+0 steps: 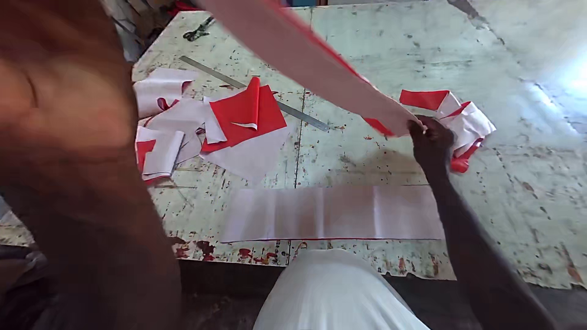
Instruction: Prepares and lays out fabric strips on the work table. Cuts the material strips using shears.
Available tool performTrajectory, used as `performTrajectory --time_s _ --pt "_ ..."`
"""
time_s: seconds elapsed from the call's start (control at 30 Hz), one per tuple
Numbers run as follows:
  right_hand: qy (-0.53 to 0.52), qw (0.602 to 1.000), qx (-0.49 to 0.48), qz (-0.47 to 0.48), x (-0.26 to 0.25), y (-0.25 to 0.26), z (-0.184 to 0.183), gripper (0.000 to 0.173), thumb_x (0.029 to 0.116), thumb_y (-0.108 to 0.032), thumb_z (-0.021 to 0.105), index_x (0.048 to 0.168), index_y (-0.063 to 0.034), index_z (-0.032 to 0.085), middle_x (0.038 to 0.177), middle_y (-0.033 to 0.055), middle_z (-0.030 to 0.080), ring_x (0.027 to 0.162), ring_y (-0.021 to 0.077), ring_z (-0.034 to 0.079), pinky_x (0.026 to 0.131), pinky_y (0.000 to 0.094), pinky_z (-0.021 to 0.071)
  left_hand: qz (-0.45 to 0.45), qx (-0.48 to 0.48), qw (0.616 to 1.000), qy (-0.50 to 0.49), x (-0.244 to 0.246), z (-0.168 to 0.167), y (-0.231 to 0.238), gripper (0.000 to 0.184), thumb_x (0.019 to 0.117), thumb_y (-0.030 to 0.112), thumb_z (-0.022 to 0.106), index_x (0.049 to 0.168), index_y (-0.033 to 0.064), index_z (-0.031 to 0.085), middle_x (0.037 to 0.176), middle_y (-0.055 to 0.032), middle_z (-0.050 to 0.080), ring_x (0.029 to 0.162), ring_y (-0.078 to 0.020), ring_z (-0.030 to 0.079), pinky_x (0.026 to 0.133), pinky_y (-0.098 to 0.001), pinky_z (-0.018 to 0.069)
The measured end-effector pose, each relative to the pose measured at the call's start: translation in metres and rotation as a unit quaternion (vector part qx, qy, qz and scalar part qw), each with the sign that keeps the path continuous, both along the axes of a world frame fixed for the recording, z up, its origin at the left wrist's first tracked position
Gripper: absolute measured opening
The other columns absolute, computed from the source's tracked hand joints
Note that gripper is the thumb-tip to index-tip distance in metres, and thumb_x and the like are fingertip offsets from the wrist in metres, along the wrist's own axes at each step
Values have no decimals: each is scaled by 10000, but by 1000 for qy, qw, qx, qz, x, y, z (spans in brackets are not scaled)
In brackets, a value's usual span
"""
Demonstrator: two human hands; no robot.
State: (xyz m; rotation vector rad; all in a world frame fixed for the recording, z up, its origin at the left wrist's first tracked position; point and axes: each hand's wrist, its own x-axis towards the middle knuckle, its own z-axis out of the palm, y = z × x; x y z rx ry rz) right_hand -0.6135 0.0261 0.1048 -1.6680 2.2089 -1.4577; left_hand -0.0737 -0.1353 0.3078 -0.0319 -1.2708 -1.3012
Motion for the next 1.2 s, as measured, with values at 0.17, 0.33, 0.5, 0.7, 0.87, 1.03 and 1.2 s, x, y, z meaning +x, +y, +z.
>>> performTrajectory --time_s 0.17,0.33,0.5,0.7,0.87,1.03,1.2 --pt "105 994 -3 10 3 32 -31 259 998 -116 593 1206 -35 724 1328 187 649 1213 327 640 1005 525 535 242 296 919 -100 -4 -127 49 238 1067 257 380 1217 202 557 1113 33 675 1005 -101 658 897 -325 557" --pt "72 953 279 92 18 56 -138 298 947 -137 601 1205 -180 742 1494 78 551 1123 315 684 838 577 588 326 393 679 -527 53 -302 39 419 1038 205 580 1388 -14 512 1170 -219 648 928 -270 678 843 -468 579" --pt "-7 959 284 -3 -25 50 -128 276 982 -148 577 1210 -111 728 1213 107 696 1109 289 675 925 562 551 370 249 614 -651 58 -313 34 529 1020 307 628 1433 -5 516 1265 -295 617 1112 -427 628 966 -625 484" --pt "-43 905 399 -143 -83 6 -124 516 879 -504 755 1127 -55 693 1072 211 693 1035 412 660 842 651 518 367 174 511 -758 38 -309 -8 603 982 502 641 1185 -66 660 1179 -335 639 1149 -509 597 989 -722 417" --pt "-72 902 415 -94 -100 -17 -126 233 866 -288 756 922 -63 735 945 190 709 928 401 676 765 672 510 350 149 467 -799 36 -315 -27 394 1007 301 661 1088 -84 666 1095 -343 654 1088 -528 615 932 -732 437" --pt "-71 888 442 -107 -105 -20 -118 355 865 -392 768 1001 -69 713 991 191 701 967 402 669 781 662 511 330 193 502 -776 52 -309 -30 407 1037 274 611 1099 -126 650 1107 -370 635 1075 -519 605 955 -713 428" --pt "-68 898 428 -84 -100 -19 -124 263 888 -374 719 915 -113 744 912 143 712 911 362 680 752 649 513 297 249 526 -757 63 -312 -29 402 1068 247 531 1160 -135 618 1110 -350 625 1010 -428 612 928 -629 461"
